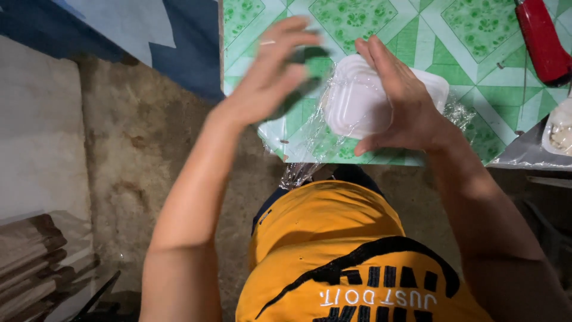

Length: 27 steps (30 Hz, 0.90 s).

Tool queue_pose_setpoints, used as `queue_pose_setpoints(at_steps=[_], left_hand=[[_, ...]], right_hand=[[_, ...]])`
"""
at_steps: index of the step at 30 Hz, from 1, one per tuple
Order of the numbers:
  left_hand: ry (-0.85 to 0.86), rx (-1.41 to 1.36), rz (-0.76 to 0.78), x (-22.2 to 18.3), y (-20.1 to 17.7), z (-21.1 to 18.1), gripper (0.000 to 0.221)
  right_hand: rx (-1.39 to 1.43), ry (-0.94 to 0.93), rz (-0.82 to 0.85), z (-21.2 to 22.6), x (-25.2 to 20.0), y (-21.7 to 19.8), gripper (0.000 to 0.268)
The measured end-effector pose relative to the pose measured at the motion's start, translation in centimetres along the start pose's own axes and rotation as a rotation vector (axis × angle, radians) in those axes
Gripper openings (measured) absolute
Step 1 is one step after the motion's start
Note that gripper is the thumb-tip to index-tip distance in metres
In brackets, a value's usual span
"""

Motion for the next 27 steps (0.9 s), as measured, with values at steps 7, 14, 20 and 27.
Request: queue_pose_setpoints(at_steps=[7, 14, 20, 27], left_hand=[[0.288, 0.064, 0.192, 4.9, 3.8, 0.4, 0.044], [-0.041, -0.165, -0.015, 3.9, -4.1, -0.6, 0.058], [0.047, -0.333, -0.09, 1.7, -2.6, -4.2, 0.035], [-0.411, -0.303, 0.01, -2.5, 3.7, -1.2, 0.094]], right_hand=[[0.243, 0.103, -0.006, -0.7, -0.2, -1.0, 0.14], [0.021, 0.071, -0.13, -1.6, 0.1, 0.4, 0.103], [-0.028, 0.32, -0.225, -2.2, 1.4, 1.5, 0.042], [-0.055, 0.15, -0.013, -1.7, 0.3, 0.5, 0.052]])
Point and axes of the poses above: each hand's wrist, its own x-axis towards the middle knuckle, its own y-axis out of the palm, z = x × y, the point moved 5 cm from there along x, towards the middle knuckle, and after that the axes turned 6 degrees about y, right-handed, at the moved point
